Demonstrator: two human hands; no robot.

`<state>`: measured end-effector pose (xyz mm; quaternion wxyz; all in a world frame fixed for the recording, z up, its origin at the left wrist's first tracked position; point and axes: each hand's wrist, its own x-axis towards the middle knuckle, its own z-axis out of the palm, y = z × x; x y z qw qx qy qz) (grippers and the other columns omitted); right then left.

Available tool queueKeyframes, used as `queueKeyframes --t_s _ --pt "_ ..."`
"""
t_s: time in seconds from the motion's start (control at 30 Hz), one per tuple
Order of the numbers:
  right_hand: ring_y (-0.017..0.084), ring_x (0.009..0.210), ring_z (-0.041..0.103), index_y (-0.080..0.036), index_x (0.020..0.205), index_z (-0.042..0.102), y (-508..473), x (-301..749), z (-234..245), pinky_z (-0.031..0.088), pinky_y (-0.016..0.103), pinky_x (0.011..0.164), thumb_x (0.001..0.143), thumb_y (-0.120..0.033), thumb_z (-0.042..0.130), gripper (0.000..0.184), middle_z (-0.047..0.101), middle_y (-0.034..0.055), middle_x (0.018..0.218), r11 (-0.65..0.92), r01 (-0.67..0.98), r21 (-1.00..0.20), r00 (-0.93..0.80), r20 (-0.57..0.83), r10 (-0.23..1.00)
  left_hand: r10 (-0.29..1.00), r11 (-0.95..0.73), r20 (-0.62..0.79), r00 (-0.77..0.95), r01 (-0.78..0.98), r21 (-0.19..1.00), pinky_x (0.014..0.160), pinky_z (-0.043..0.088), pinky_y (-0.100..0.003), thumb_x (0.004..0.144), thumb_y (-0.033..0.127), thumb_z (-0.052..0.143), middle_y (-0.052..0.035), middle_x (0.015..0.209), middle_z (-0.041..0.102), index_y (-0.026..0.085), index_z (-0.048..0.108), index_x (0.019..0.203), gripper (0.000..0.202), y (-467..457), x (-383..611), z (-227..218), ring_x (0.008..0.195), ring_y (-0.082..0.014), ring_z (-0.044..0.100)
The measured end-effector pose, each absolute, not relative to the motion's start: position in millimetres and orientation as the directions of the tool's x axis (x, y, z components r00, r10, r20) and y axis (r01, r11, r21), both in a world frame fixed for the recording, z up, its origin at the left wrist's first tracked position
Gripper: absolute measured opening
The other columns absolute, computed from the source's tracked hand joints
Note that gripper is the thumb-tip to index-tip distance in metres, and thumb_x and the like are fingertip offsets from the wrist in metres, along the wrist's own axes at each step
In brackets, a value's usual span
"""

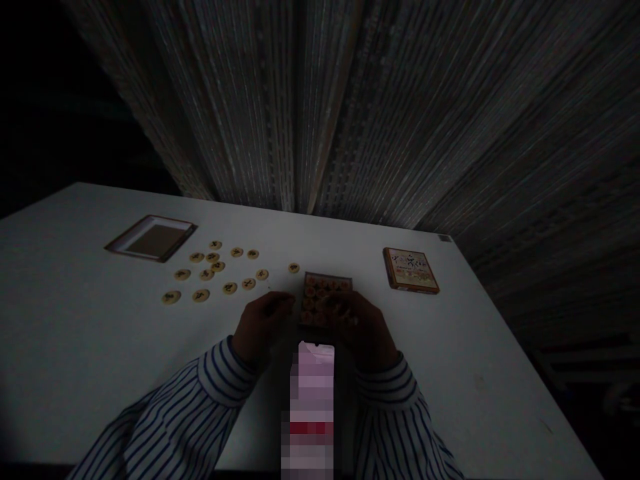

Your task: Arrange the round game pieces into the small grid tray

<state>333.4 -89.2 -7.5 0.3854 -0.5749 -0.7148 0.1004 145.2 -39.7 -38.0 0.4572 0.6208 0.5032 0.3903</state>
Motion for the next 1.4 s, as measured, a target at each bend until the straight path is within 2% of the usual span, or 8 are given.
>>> queueKeyframes --t_s 0.37,0.5,0.77,0.9,1.4 --pt "0.012 0.062 0.056 -0.019 0.093 0.055 -90 349 -5 0.046 0.024 0.052 0.077 -0.024 0.057 0.017 0.061 0.0021 0.074 0.316 0.802 -0.507 -0.086 0.425 0.901 0.975 -0.134 0.064 0.212 0.336 0.932 0.060 0.050 -0.027 0.076 0.033 0.053 -0.0062 0.077 0.069 0.015 0.066 0.087 0.025 -41 147 -42 0.065 -0.0152 0.062" --pt "0.012 0.062 0.055 -0.019 0.092 0.055 -89 352 -9 0.045 0.024 0.051 0.077 -0.022 0.055 0.016 0.060 0.0025 0.075 0.343 0.801 -0.490 -0.091 0.466 0.880 0.968 -0.172 0.088 0.237 0.366 0.914 0.061 0.050 -0.027 0.077 0.032 0.052 -0.0069 0.080 0.069 0.015 0.066 0.086 0.023 -41 147 -43 0.066 -0.0154 0.062" --pt "0.013 0.065 0.056 -0.020 0.096 0.055 -90 357 -21 0.047 0.026 0.052 0.077 -0.020 0.055 0.019 0.061 0.0045 0.081 0.385 0.763 -0.520 -0.103 0.491 0.865 0.963 -0.182 0.087 0.256 0.376 0.908 0.057 0.049 -0.026 0.077 0.029 0.052 -0.0063 0.077 0.068 0.015 0.065 0.086 0.021 -42 146 -42 0.063 -0.0142 0.060" --pt "0.015 0.068 0.058 -0.020 0.101 0.055 -90 360 -26 0.048 0.027 0.052 0.077 -0.022 0.055 0.024 0.063 0.0059 0.084 0.387 0.777 -0.497 -0.114 0.493 0.863 0.957 -0.200 0.094 0.274 0.391 0.899 0.057 0.048 -0.026 0.077 0.029 0.052 -0.0055 0.076 0.068 0.016 0.065 0.086 0.021 -43 147 -40 0.062 -0.0139 0.059" --pt "0.019 0.079 0.060 -0.021 0.106 0.059 -92 363 -32 0.054 0.034 0.065 0.077 -0.025 0.055 0.029 0.063 0.0086 0.091 0.386 0.805 -0.450 -0.120 0.514 0.849 0.945 -0.257 0.129 0.301 0.438 0.861 0.058 0.048 -0.025 0.077 0.027 0.051 -0.0052 0.078 0.067 0.017 0.064 0.087 0.020 -42 146 -41 0.064 -0.0139 0.059"
